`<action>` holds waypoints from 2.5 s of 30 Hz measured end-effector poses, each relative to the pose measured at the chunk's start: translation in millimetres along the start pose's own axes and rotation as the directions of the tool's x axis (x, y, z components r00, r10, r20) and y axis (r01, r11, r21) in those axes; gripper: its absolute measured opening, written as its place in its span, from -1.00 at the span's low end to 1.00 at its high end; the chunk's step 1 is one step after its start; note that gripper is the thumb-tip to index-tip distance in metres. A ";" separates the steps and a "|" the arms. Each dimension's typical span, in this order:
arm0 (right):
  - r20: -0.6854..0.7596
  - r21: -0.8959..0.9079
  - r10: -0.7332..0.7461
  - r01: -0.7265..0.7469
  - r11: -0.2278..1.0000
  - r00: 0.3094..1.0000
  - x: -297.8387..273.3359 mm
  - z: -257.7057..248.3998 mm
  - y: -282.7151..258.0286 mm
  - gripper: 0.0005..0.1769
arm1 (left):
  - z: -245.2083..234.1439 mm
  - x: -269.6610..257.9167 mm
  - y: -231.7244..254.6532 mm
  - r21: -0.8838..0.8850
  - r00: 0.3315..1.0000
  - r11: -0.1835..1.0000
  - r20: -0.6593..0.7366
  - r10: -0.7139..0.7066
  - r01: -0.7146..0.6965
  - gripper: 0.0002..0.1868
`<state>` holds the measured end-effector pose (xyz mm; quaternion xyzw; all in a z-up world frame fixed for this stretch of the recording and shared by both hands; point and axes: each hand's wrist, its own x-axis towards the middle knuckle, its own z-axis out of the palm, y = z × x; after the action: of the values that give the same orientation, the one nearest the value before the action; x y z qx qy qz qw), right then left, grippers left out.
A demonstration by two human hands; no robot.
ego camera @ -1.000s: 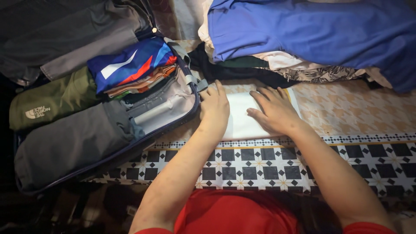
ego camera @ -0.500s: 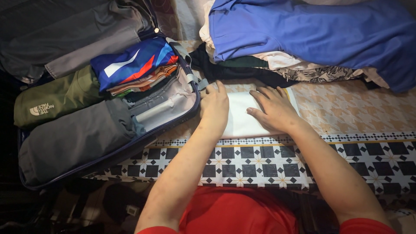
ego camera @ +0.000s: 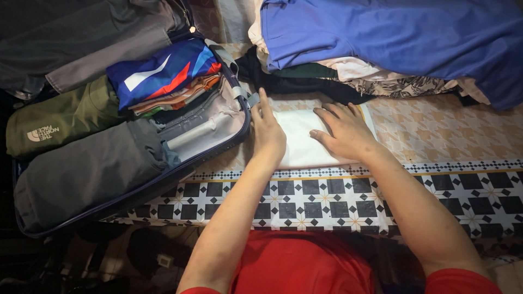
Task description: The person folds a white garment by hand on a table, smoothing the fabric and folding the sides inward, then places the folded garment into a suitcase containing other clothing.
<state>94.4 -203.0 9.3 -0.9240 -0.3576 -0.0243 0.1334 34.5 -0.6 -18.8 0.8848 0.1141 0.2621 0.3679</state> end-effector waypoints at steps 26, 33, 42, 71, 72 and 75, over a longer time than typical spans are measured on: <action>-0.051 -0.037 0.273 -0.275 0.961 0.961 -7.3 -23.8 65.2 -0.50 | 19.1 21.8 -10.7 0.173 0.999 0.984 0.022 -0.041 0.037 -0.43; -0.112 0.085 0.177 -0.168 0.982 0.978 -8.7 -21.1 87.5 -0.59 | 23.5 27.6 -18.6 -0.009 0.997 0.997 -0.021 -0.077 0.077 -0.51; 0.064 0.591 0.295 -0.275 0.758 0.953 -18.5 -34.0 93.8 -0.47 | 21.5 32.7 -18.9 -0.028 0.999 0.999 -0.021 -0.039 0.039 -0.63; 0.151 0.025 0.106 -0.111 0.994 0.983 -12.3 -26.3 53.0 -0.25 | 11.5 35.9 -18.7 0.292 0.937 0.918 0.298 0.181 -0.270 -0.37; 0.035 0.085 0.090 -0.093 0.992 0.995 -12.8 -29.1 52.2 -0.36 | 12.0 35.8 -18.6 0.278 0.949 0.923 0.245 0.200 -0.266 -0.47; 0.055 0.100 0.441 -0.445 0.890 0.896 -21.4 -42.3 52.8 -0.54 | 12.2 37.0 -13.2 0.256 0.978 0.953 0.167 0.124 -0.165 -0.53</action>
<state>115.8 -265.6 34.9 -0.9726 -0.1404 0.0406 0.1806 72.0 16.0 -21.4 0.9495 0.0554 0.2037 0.2320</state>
